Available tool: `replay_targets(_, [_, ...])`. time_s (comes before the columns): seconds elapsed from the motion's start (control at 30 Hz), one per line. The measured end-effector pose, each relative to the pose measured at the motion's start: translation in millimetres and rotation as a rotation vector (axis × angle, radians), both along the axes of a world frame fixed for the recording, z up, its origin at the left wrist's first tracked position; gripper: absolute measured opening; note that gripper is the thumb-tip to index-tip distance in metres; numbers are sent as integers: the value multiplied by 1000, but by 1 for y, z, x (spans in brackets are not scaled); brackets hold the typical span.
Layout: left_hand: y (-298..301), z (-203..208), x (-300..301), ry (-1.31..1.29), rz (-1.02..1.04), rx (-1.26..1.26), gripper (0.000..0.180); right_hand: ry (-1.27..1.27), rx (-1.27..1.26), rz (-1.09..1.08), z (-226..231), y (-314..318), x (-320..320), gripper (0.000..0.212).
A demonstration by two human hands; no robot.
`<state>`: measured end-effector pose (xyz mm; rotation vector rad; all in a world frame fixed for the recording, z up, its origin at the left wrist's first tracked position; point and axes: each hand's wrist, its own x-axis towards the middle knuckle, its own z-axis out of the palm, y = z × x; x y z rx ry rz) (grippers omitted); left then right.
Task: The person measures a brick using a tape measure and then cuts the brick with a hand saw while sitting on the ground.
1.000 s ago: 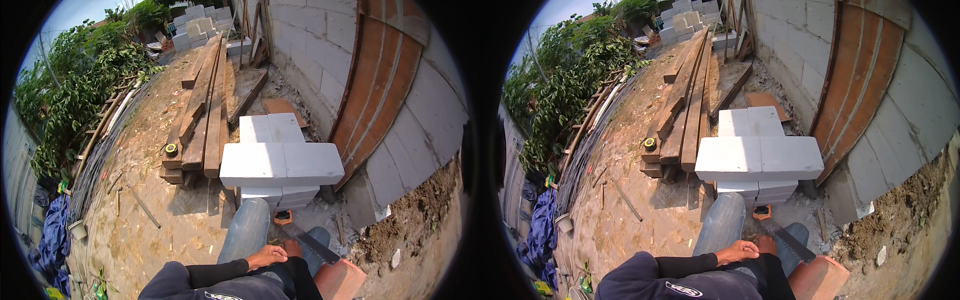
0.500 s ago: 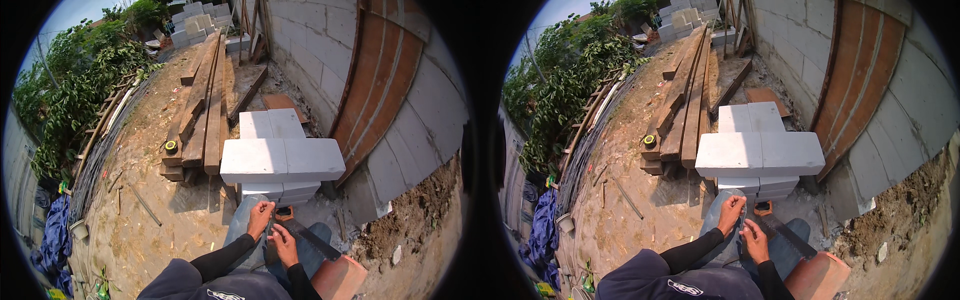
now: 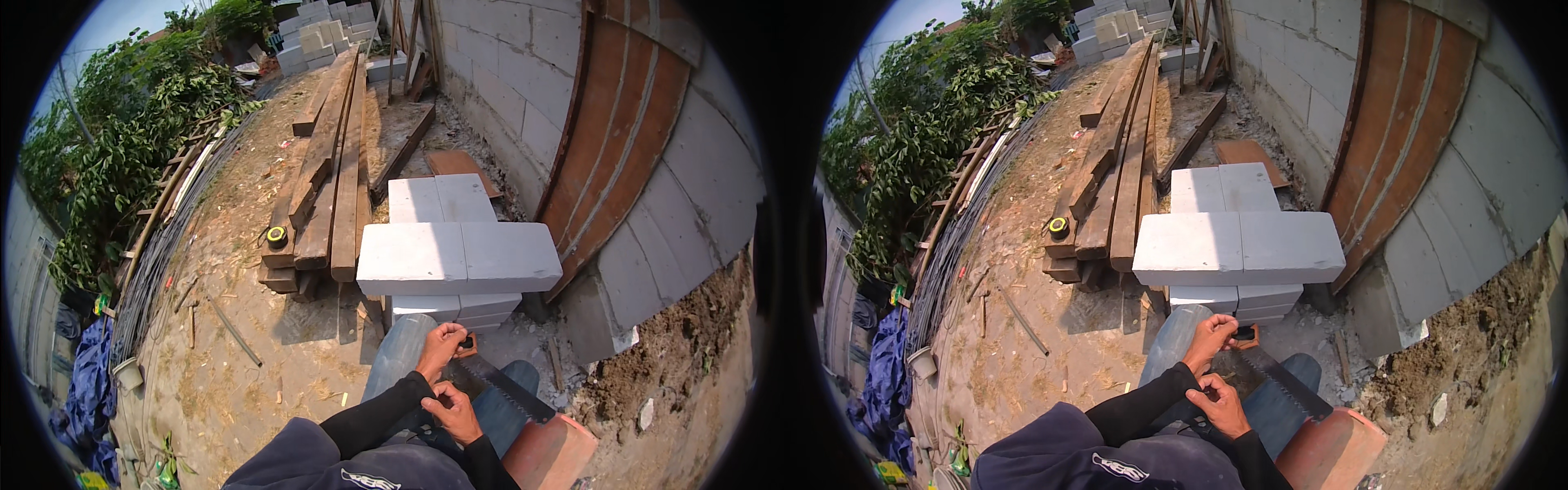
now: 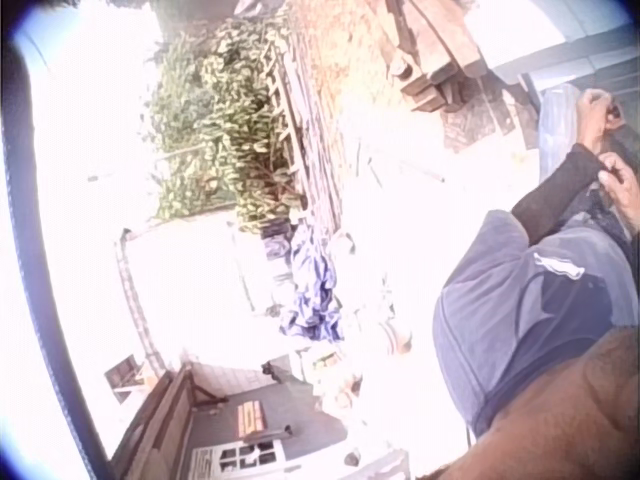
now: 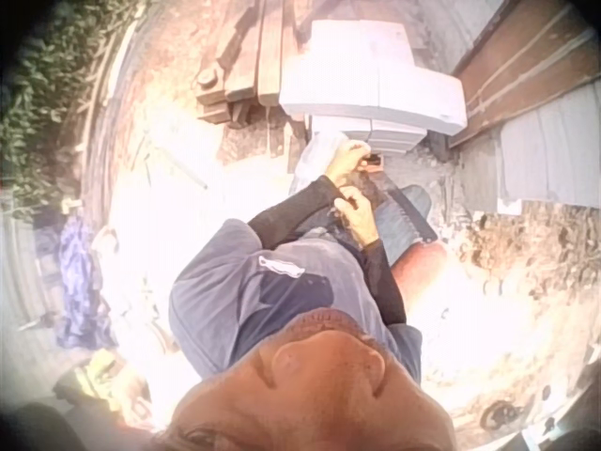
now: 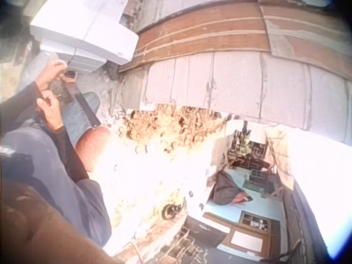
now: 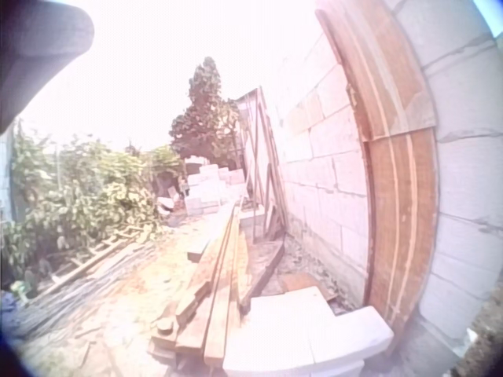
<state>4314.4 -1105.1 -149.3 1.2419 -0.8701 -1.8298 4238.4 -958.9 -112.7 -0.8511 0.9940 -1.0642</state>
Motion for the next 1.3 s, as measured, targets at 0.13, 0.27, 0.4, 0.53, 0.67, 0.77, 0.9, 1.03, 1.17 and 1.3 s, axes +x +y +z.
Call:
replay_targets(0.13, [14, 9, 18, 90, -87, 209, 22, -528, 172, 1, 6, 9, -4, 22])
replay_targets(0.27, [23, 19, 25, 437, -22, 499, 20, 108, -90, 33, -21, 10, 9, 22])
replay_targets(0.4, [22, 11, 25, 297, 45, 255, 22, 223, -58, -15, -23, 2, 2, 20])
replay_targets(0.53, [38, -10, 28, -318, -310, -431, 33, -106, 53, 21, 21, 6, -7, 16])
replay_targets(0.67, [78, -76, 45, 136, -455, -280, 37, -102, 34, -115, 43, -18, -12, 19])
replay_targets(0.77, [73, -84, 39, -14, -660, -284, 40, 749, -336, -94, 59, -21, -3, 29])
replay_targets(0.9, [47, -76, -13, -864, -1095, -962, 49, 1005, -420, -51, 16, -5, -1, 32])
replay_targets(1.03, [61, -55, 2, -893, -968, -1112, 46, 995, -369, -258, 25, -4, 14, 15])
replay_targets(1.17, [32, -45, -16, -817, -854, -1092, 29, 825, -296, -360, 45, 23, 4, 17])
replay_targets(1.3, [23, -46, -49, -690, -898, -1179, 36, 736, -144, -254, 35, 62, -14, 17])
